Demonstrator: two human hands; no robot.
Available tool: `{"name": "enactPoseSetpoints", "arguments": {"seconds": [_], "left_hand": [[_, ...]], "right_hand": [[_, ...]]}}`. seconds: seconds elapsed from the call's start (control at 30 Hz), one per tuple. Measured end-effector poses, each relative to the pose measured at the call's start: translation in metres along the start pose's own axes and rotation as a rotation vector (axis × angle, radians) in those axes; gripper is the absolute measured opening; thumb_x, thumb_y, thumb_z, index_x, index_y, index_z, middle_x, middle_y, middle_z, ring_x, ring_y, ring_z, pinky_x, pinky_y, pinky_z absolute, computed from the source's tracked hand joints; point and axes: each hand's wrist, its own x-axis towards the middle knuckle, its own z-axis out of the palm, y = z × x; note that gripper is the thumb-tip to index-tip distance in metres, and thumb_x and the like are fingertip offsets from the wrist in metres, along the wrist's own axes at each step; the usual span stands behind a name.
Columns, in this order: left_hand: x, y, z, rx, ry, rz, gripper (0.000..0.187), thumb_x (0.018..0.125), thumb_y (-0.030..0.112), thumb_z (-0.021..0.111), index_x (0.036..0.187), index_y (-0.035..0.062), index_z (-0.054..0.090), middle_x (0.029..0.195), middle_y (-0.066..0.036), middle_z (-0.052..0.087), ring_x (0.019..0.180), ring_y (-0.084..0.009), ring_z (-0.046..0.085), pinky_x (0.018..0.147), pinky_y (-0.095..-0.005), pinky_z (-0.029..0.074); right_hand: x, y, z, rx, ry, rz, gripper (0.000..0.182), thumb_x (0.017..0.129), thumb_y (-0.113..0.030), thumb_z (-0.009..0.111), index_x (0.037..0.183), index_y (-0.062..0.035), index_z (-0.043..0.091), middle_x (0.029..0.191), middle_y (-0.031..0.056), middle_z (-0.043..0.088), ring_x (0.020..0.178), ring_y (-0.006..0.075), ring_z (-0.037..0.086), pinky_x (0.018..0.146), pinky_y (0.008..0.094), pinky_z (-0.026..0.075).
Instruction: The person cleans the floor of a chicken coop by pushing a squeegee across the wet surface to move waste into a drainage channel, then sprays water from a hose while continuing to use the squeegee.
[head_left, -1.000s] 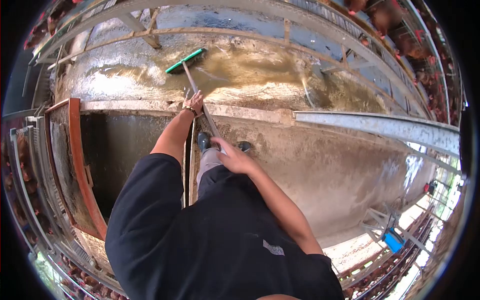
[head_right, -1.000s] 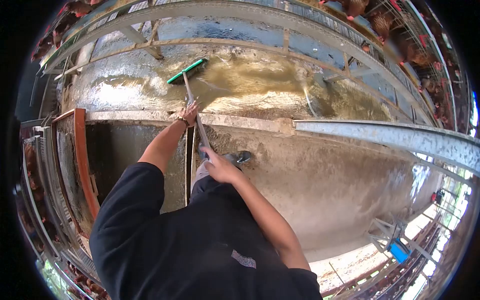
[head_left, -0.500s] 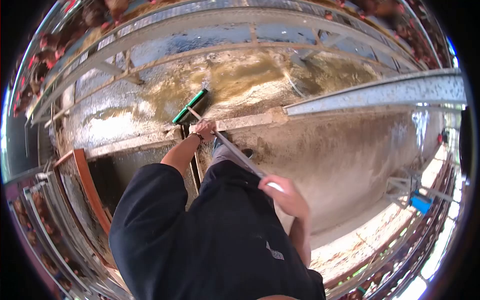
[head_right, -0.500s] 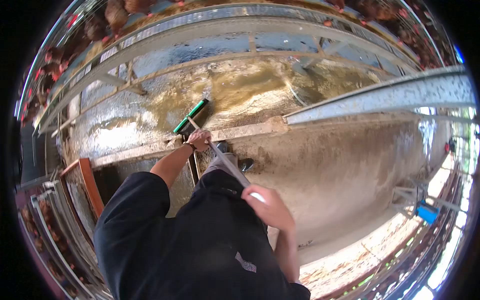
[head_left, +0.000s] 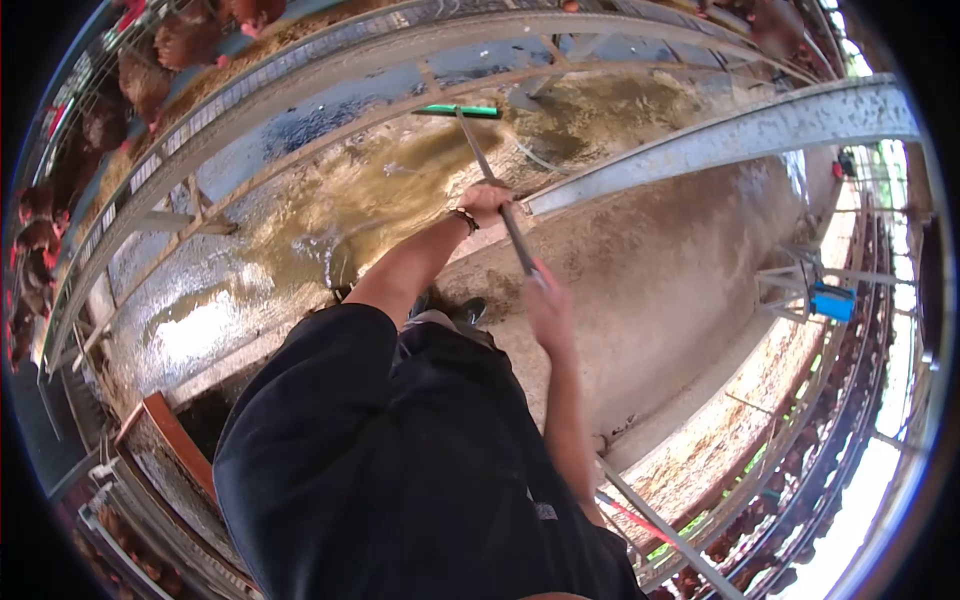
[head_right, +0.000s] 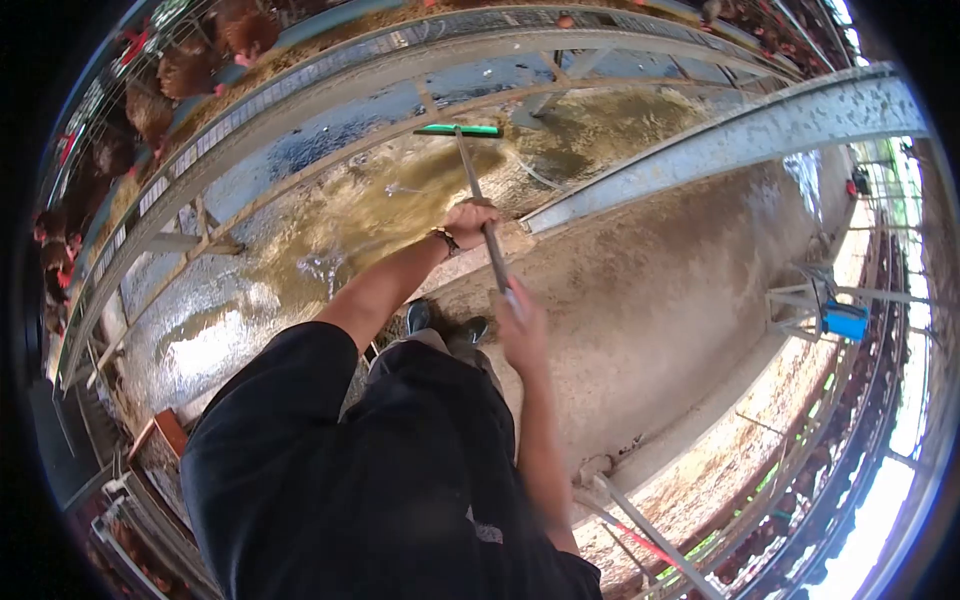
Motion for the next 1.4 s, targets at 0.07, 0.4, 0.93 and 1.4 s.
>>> {"name": "enactPoseSetpoints", "arguments": {"seconds": [0.07, 0.4, 0.93, 1.4], "left_hand": [[0.008, -0.043, 0.025, 0.158, -0.018, -0.089, 0.014, 0.084, 0.034, 0.058, 0.091, 0.0212, 0.059, 0.086, -0.005, 0.062, 0.089, -0.0270, 0.064, 0.070, -0.0437, 0.051], [-0.052, -0.101, 0.031, 0.143, -0.229, -0.060, 0.027, 0.078, 0.026, 0.068, 0.097, 0.0235, 0.049, 0.132, -0.003, 0.046, 0.132, -0.0321, 0.038, 0.094, -0.0686, 0.033], [-0.148, -0.091, 0.038, 0.097, -0.200, -0.042, 0.012, 0.080, 0.026, 0.062, 0.083, 0.0177, 0.054, 0.099, -0.011, 0.054, 0.105, -0.0341, 0.050, 0.088, -0.0494, 0.040], [0.006, -0.113, 0.055, -0.249, 0.044, -0.229, 0.045, 0.087, 0.028, 0.050, 0.129, 0.0143, 0.049, 0.146, -0.013, 0.038, 0.139, -0.0257, 0.029, 0.112, -0.0466, 0.024]], "right_hand": [[0.030, 0.031, 0.047, -0.066, 0.075, -0.099, 0.037, 0.090, -0.014, 0.050, 0.121, 0.0059, 0.052, 0.069, 0.0151, 0.053, 0.065, 0.0166, 0.054, 0.057, 0.0337, 0.043], [-0.011, 0.053, 0.092, -0.149, -0.075, 0.054, 0.025, 0.090, -0.021, 0.051, 0.090, 0.0040, 0.051, 0.073, 0.0256, 0.058, 0.072, 0.0412, 0.061, 0.062, 0.0478, 0.044], [-0.147, -0.160, -0.057, -0.063, -0.210, 0.461, 0.041, 0.092, -0.025, 0.049, 0.120, 0.0046, 0.055, 0.067, -0.0013, 0.048, 0.061, 0.0064, 0.043, 0.055, 0.0243, 0.035], [0.100, 0.102, 0.095, -0.654, 0.044, -0.149, 0.033, 0.096, -0.022, 0.035, 0.099, 0.0015, 0.058, 0.092, 0.0261, 0.062, 0.083, 0.0419, 0.061, 0.070, 0.0473, 0.048]]}}
